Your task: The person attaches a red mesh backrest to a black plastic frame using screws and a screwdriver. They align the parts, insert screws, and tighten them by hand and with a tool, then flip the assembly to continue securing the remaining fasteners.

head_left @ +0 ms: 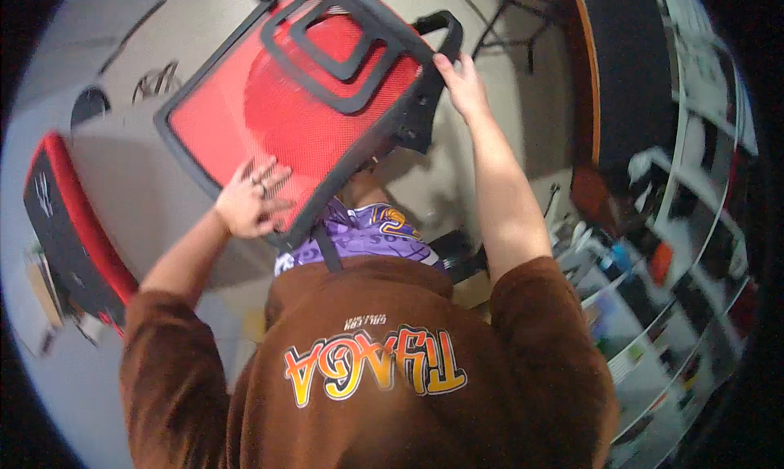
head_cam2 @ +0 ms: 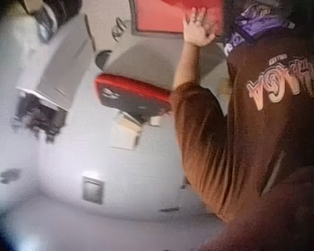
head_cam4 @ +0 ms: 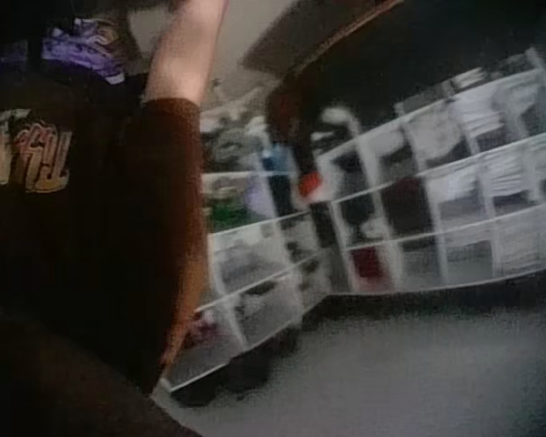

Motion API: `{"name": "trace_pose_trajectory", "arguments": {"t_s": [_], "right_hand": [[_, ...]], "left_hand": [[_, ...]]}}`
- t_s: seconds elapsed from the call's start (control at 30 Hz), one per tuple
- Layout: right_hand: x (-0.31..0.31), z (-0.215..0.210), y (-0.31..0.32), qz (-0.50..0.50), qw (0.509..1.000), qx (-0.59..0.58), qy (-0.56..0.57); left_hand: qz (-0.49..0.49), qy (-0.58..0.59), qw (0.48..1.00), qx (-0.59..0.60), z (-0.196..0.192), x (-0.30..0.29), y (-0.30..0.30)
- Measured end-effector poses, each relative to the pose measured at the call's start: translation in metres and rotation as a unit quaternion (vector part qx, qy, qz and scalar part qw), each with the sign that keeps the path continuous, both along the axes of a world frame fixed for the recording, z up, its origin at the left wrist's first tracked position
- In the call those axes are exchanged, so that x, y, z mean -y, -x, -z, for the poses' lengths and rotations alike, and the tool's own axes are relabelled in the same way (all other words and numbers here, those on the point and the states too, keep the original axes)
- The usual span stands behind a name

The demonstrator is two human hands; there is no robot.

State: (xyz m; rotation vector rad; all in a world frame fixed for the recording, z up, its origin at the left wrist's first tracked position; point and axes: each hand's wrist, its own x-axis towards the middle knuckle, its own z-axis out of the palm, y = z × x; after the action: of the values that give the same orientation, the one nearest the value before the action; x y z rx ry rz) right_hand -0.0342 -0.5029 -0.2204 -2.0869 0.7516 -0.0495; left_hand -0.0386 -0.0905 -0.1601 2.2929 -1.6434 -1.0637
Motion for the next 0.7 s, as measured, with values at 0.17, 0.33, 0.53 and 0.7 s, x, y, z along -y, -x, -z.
{"name": "trace_pose_trajectory", "arguments": {"t_s": [0.17, 0.33, 0.53, 0.7], "right_hand": [[0.023, 0.037, 0.004, -0.109, 0.974, -0.186, -0.073], [0.006, 0.037, 0.000, -0.070, 0.978, -0.186, -0.060], [-0.033, 0.016, -0.012, -0.025, 0.961, -0.159, -0.225], [-0.032, 0.013, 0.026, -0.022, 0.945, -0.188, -0.268]], "left_hand": [[-0.034, 0.016, 0.999, -0.006, 0.024, -0.018, 0.002], [-0.340, -0.033, 0.905, 0.252, 0.021, -0.015, 0.032], [-0.905, 0.078, 0.419, -0.006, 0.043, -0.047, 0.049], [-0.889, 0.169, 0.422, 0.054, 0.027, -0.053, 0.079]]}}
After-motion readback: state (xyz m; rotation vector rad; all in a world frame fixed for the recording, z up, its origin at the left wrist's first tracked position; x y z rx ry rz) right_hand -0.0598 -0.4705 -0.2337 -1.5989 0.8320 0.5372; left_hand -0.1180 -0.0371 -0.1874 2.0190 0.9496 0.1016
